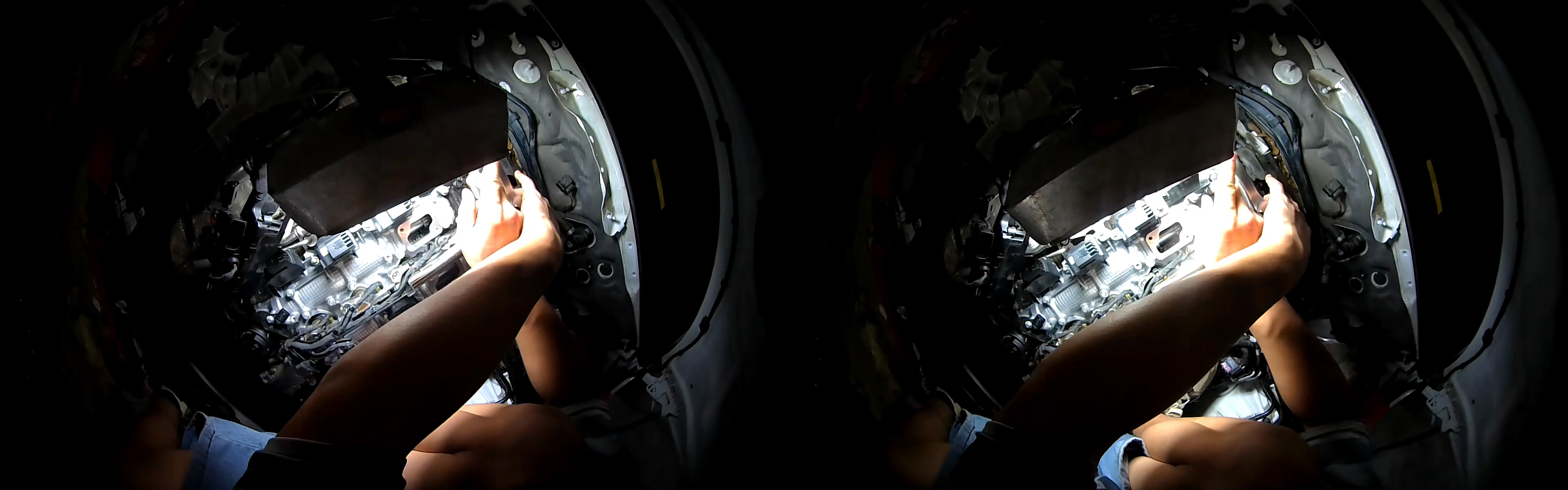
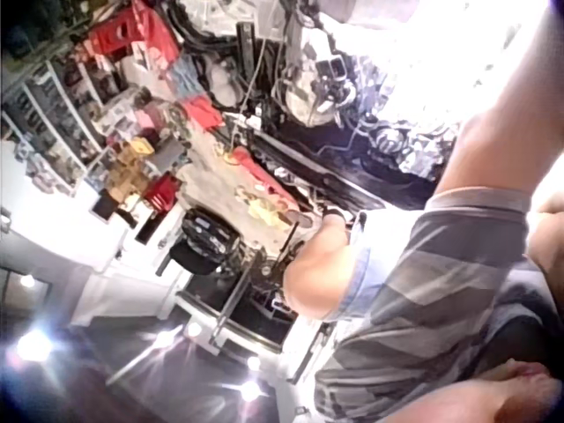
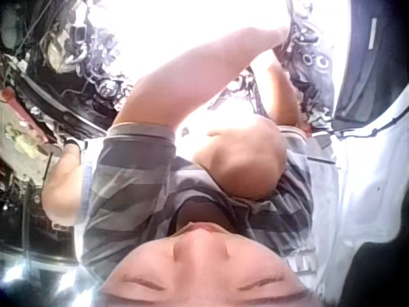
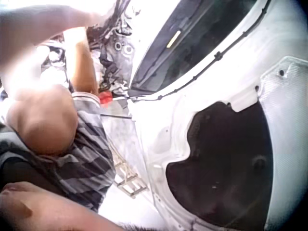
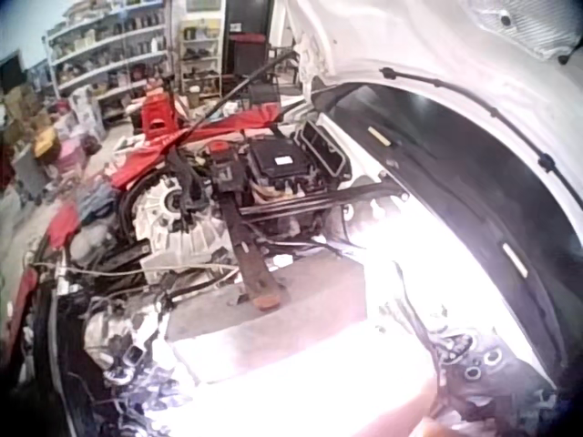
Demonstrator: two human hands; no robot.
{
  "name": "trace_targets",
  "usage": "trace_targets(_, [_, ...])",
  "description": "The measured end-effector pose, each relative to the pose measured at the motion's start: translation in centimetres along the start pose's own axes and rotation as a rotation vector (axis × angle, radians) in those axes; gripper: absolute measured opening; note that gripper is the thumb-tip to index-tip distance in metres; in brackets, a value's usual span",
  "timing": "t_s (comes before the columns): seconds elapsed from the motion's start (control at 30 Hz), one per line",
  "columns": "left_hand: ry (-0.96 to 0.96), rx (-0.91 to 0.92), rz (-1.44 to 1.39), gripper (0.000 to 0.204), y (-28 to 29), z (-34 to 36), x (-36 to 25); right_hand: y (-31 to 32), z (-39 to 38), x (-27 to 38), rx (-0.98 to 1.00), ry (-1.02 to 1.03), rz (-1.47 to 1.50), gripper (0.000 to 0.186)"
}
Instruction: The person works on a car engine, positioning and adjusting components by hand and tightening bolts with a ratchet wrench.
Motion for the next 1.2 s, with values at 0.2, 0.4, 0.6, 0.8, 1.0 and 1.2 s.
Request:
trace_targets(0.2, [-0.081,-0.351,-0.011,0.039,-0.4,0.8,-0.2,-0.8,-7.7,2.4,-0.084,0.074,0.135,0.006])
trace_targets(0.4, [0.183,-1.174,-0.497,0.059,4.9,-7.5,4.8,3.4,-11.2,-5.1,-0.342,-0.14,0.376,0.013])
trace_targets(0.6, [0.043,-1.235,-0.605,0.059,5.5,-7.6,3.6,10.6,2.7,-8.6,-0.248,0.106,-0.221,0.065])
trace_targets(0.8, [-0.184,-1.199,-0.357,0.054,2.7,-9.9,3.1,4.9,7.0,-9.1,0.098,0.442,-0.515,0.053])
trace_targets(1.0, [-0.14,-0.945,-0.909,0.041,-1.3,-7.1,5.1,1.6,-5.5,-10.5,0.398,0.002,-0.304,0.056])
trace_targets(1.2, [-0.105,-0.965,-1.116,0.019,-3.1,-6.7,6.5,4.2,-7.7,0.0,0.047,-0.138,0.61,0.065])
Point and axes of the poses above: each hand's wrist, its own z-axis towards the middle knuckle, its own y-axis out of the back of the hand, x = y × z, the point moved 10 cm from there along z, towards the middle knuckle, and after that the axes turned 10 degrees about -z, right-handed, at the moved point
